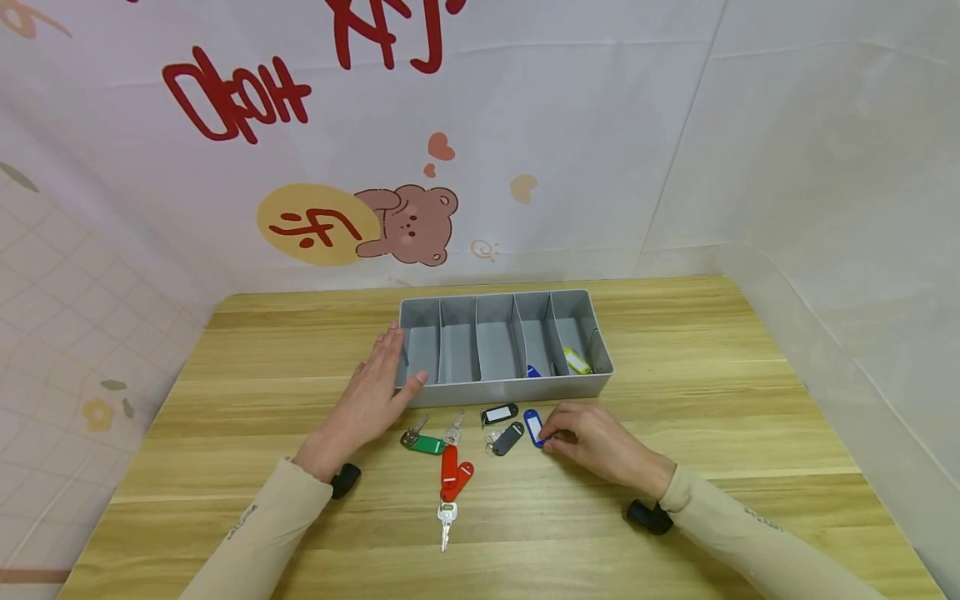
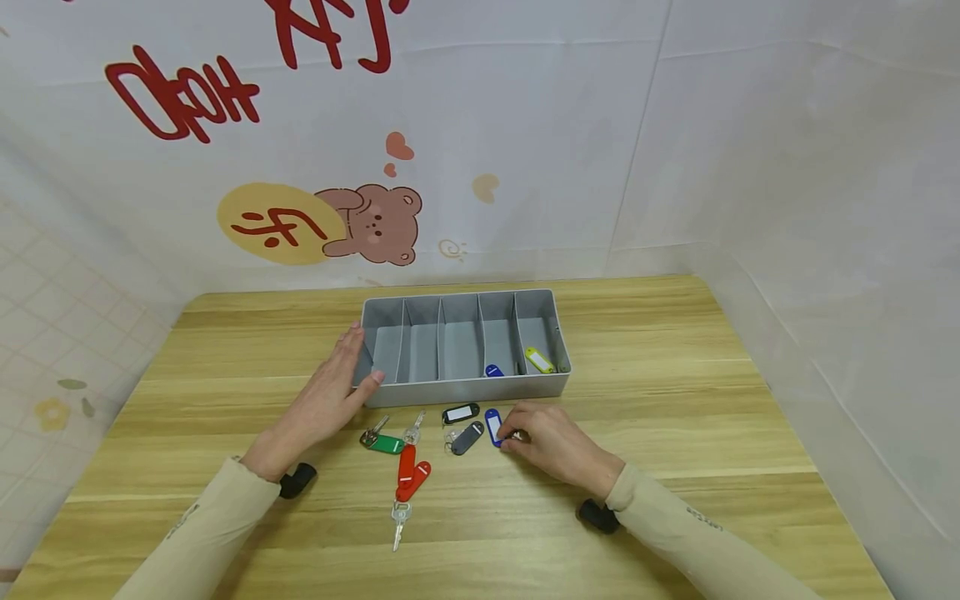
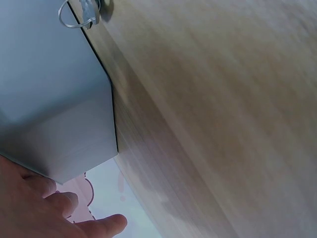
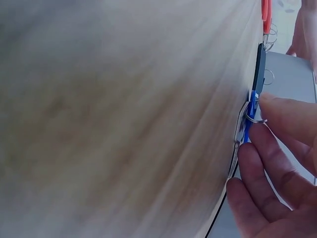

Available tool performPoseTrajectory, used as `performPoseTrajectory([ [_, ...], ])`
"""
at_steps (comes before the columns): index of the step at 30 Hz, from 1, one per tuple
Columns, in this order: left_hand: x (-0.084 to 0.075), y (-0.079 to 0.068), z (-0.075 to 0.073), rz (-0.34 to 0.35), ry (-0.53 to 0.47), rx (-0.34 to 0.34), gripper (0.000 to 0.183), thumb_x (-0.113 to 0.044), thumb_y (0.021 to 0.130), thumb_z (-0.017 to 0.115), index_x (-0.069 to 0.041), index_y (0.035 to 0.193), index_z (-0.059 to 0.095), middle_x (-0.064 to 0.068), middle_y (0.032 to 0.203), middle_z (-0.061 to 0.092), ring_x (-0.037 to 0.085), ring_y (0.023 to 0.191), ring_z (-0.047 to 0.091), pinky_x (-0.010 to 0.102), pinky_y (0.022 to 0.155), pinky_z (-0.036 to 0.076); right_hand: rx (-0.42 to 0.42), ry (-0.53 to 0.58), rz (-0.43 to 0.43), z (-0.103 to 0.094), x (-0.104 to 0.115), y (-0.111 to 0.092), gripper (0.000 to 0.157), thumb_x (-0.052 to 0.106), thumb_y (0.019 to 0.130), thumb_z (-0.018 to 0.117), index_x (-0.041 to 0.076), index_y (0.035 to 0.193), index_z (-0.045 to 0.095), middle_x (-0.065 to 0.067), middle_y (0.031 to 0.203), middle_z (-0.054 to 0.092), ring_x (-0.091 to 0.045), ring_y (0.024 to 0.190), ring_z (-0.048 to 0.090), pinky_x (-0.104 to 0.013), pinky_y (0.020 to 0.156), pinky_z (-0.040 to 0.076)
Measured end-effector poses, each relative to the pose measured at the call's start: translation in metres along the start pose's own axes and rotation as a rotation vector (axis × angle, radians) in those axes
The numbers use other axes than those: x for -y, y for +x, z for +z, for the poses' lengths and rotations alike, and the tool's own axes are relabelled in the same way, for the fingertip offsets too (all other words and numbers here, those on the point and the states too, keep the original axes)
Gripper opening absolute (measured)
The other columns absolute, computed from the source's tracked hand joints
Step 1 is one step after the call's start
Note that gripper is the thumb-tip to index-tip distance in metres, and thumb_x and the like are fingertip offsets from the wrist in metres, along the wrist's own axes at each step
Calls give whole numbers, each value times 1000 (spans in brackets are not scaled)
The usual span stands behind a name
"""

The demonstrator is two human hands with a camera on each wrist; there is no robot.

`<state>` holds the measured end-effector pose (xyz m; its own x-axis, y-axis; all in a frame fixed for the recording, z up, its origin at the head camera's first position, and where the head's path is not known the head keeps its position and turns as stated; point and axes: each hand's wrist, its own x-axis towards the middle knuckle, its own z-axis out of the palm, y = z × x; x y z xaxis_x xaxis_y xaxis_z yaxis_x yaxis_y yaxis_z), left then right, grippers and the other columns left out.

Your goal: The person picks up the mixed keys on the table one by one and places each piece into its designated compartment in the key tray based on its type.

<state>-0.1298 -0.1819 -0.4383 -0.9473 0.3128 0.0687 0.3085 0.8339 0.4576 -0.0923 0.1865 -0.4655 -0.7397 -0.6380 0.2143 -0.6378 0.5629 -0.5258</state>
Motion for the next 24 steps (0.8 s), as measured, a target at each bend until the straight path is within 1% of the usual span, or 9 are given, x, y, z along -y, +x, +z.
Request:
performPoseTrajectory([
  [5, 1, 0, 0, 2, 2, -4, 88, -55, 107, 45, 3, 164, 11, 18, 173, 4, 42, 157, 12, 73, 114, 26, 7, -12, 3, 0, 0, 0, 9, 9, 88, 83, 15, 94, 79, 11, 94, 69, -5, 86, 65, -27, 77, 55],
  [11, 0, 1, 0, -3, -3, 0, 88, -55, 107, 45, 3, 164, 10, 17, 173, 4, 42, 157, 11, 73, 114, 26, -5, -14, -5, 1, 0, 0, 9, 7, 88, 82, 16, 91, 79, 11, 92, 68, -3, 83, 63, -26, 75, 56],
  [18, 0, 0, 0, -4, -2, 0, 89, -55, 107, 45, 3, 164, 10, 18, 173, 4, 43, 157, 11, 73, 114, 25, -33, -4, -23, 1, -1, -2, 11, 6, 88, 82, 15, 91, 79, 11, 91, 69, -3, 85, 64, -27, 76, 57],
  [24, 1, 0, 1, -2, 8, 1, 89, -56, 107, 44, 3, 164, 9, 17, 173, 3, 44, 157, 11, 72, 115, 26, -71, 14, -33, -3, 1, -4, 11, 5, 88, 81, 15, 93, 79, 11, 92, 70, -4, 86, 66, -29, 78, 57],
])
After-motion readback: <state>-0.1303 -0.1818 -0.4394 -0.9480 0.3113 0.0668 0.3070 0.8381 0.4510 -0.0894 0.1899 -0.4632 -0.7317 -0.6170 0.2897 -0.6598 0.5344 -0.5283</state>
